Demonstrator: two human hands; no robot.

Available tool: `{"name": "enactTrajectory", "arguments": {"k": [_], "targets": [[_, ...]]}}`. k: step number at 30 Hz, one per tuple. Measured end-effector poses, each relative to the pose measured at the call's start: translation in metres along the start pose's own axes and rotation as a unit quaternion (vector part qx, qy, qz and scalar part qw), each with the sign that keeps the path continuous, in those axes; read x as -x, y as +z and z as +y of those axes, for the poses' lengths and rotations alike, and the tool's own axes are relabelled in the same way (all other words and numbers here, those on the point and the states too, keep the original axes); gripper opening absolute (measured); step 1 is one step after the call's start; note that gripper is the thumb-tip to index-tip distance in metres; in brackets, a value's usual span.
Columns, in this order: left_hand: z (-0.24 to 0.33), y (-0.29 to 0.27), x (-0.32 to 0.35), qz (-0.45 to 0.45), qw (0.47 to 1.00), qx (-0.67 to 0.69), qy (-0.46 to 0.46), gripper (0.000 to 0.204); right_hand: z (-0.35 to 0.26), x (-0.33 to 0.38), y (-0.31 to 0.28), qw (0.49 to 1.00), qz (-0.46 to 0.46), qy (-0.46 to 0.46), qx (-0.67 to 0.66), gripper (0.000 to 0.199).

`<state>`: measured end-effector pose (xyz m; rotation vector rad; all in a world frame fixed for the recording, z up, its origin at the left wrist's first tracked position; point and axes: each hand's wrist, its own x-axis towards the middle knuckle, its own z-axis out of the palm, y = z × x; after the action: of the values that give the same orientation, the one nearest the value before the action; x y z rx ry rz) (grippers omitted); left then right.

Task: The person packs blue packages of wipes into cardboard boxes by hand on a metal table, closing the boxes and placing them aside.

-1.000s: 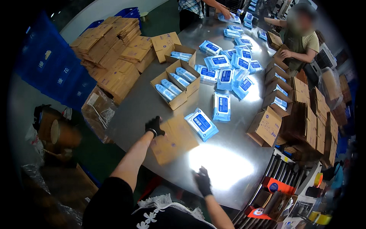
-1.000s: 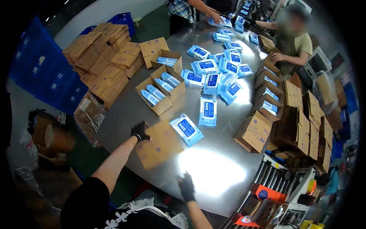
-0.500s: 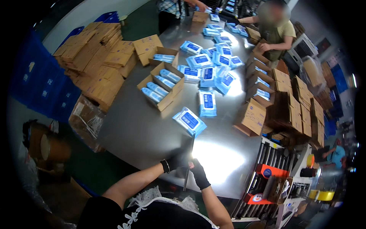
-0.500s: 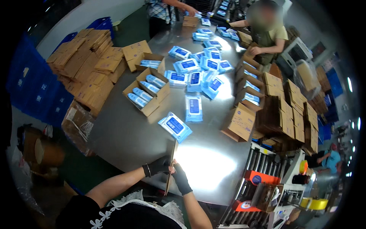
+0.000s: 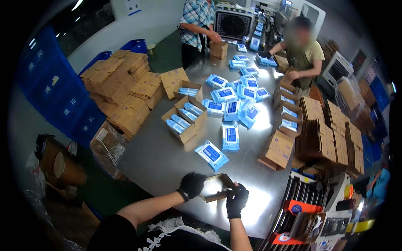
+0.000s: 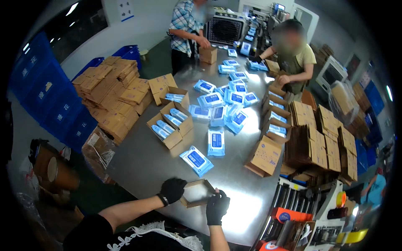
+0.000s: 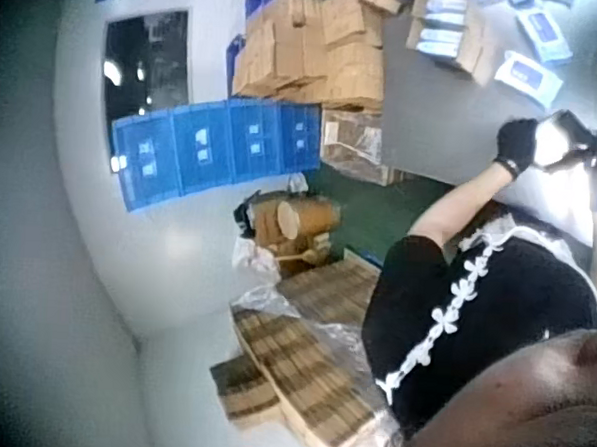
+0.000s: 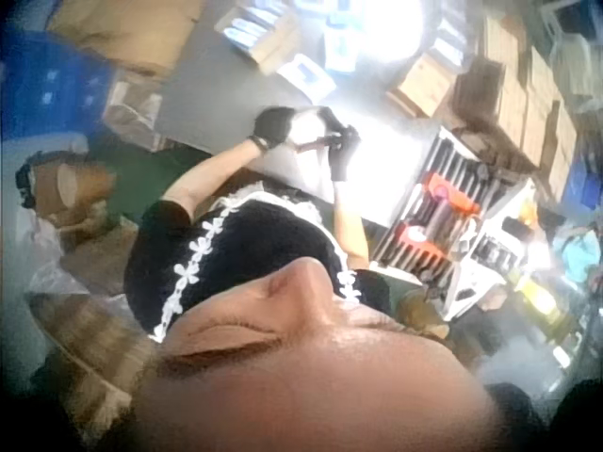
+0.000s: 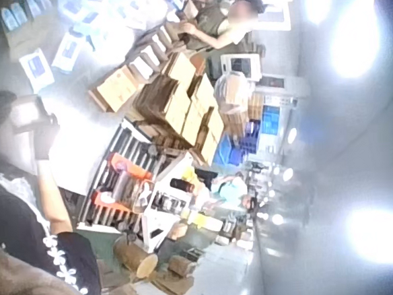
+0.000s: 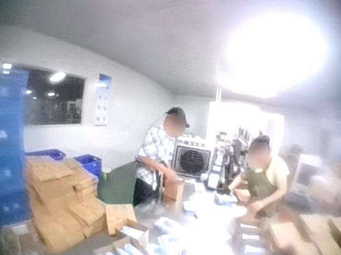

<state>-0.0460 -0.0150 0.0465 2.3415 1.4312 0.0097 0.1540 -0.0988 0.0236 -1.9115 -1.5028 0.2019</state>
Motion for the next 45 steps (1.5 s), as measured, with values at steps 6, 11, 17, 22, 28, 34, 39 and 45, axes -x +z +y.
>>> {"name": "enactTrajectory", "arguments": {"k": [6,11,17,22,28,34,39,45], "targets": [[0.007,0.043,-0.057,0.188,0.966,-0.012,0.177,0.021,0.002,-0.021,0.018,0.957,-0.185,-0.202,0.097,0.014],[0.054,0.025,-0.016,0.025,0.994,0.005,0.109,0.087,0.044,-0.042,0.064,0.981,0.029,0.188,-0.050,0.017],[0.020,0.014,0.010,0.196,0.924,0.306,0.119,0.064,0.129,0.000,0.078,0.682,-0.195,0.365,-0.603,0.033],[-0.054,0.041,0.040,0.047,0.901,0.410,0.132,0.074,0.023,0.018,0.030,0.806,-0.238,0.311,-0.445,0.040],[-0.138,0.156,0.046,-0.069,0.493,0.849,-0.176,0.052,-0.107,0.033,0.095,0.917,-0.392,-0.079,0.011,0.032],[-0.168,0.184,0.056,-0.123,0.979,0.097,-0.126,0.026,-0.126,-0.028,0.107,0.803,-0.534,-0.265,-0.006,0.037],[-0.090,0.073,0.033,0.086,0.867,0.372,-0.320,0.039,-0.022,-0.190,0.153,0.962,-0.263,-0.059,-0.044,0.036],[-0.108,0.100,0.044,0.002,0.903,0.311,-0.295,0.040,-0.005,-0.182,0.226,0.902,-0.421,0.084,0.036,0.094]]}}
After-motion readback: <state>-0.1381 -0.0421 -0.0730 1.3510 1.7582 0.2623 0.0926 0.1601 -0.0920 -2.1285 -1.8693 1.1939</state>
